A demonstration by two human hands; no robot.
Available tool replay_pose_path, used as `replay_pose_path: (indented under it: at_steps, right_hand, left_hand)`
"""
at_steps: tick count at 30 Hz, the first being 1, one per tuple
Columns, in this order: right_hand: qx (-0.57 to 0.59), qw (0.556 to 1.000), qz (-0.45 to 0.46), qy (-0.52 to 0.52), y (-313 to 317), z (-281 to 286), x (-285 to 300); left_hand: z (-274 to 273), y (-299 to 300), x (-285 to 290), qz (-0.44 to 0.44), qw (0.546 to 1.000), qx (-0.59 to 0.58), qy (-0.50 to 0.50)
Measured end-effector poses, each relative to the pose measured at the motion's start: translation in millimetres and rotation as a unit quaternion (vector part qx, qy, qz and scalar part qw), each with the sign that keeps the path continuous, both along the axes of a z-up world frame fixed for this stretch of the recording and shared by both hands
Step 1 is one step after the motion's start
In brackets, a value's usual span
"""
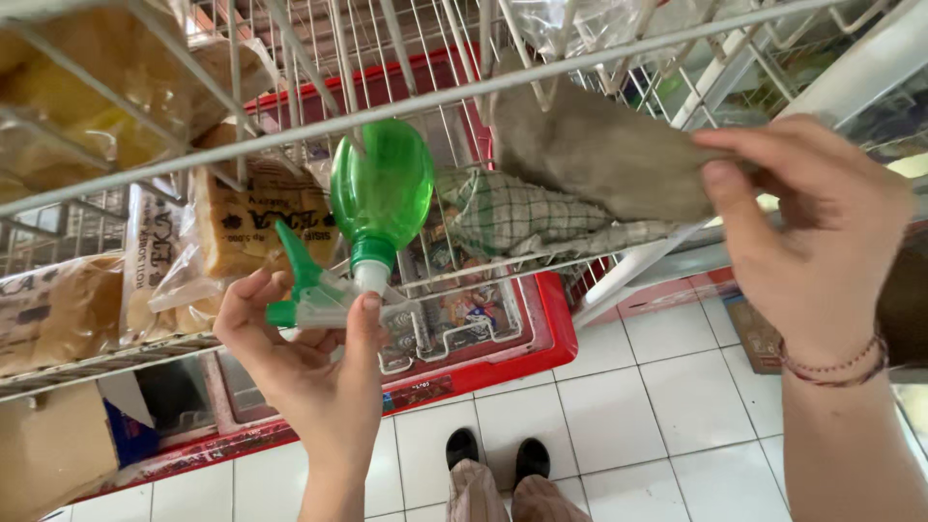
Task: The person sprays a cleaning solution onto the glass lid of a chest freezer and wipes it with a cloth. They then move to a second freezer, repeat the spray and wipe process, and finally remove a cardboard box from the top of the second unit.
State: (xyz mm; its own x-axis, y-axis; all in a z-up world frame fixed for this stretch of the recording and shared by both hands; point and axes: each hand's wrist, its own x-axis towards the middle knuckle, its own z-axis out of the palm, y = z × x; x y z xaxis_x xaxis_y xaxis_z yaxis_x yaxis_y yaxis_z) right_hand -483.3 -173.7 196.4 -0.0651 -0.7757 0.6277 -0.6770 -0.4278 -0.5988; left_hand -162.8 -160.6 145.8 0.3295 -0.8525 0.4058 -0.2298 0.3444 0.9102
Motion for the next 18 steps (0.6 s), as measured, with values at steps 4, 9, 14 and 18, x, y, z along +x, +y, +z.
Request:
replay_pose_path:
  at_steps: [4, 9, 14, 18]
  right_hand:
    - [-0.059, 0.991, -0.058, -0.109, 32, -23, -9]
    - [-0.057, 0.950, 0.068, -0.299, 84, -48, -4]
    - [-0.082, 0.966, 0.188, -0.159, 150, -82, 52]
    - [-0.024, 0.934, 0.351, -0.065, 143, -132, 115]
  left_hand:
    - [-2, 10, 1, 0.046, 0.995, -0.034, -0.076]
    - [-21, 62, -7, 0.076, 0.976, -0.131, -0.158]
    - [-69, 134, -26, -0.324, 0.939, 0.069, 0.093]
    - [-134, 160, -26, -0.388, 0.742, 0.334, 0.432]
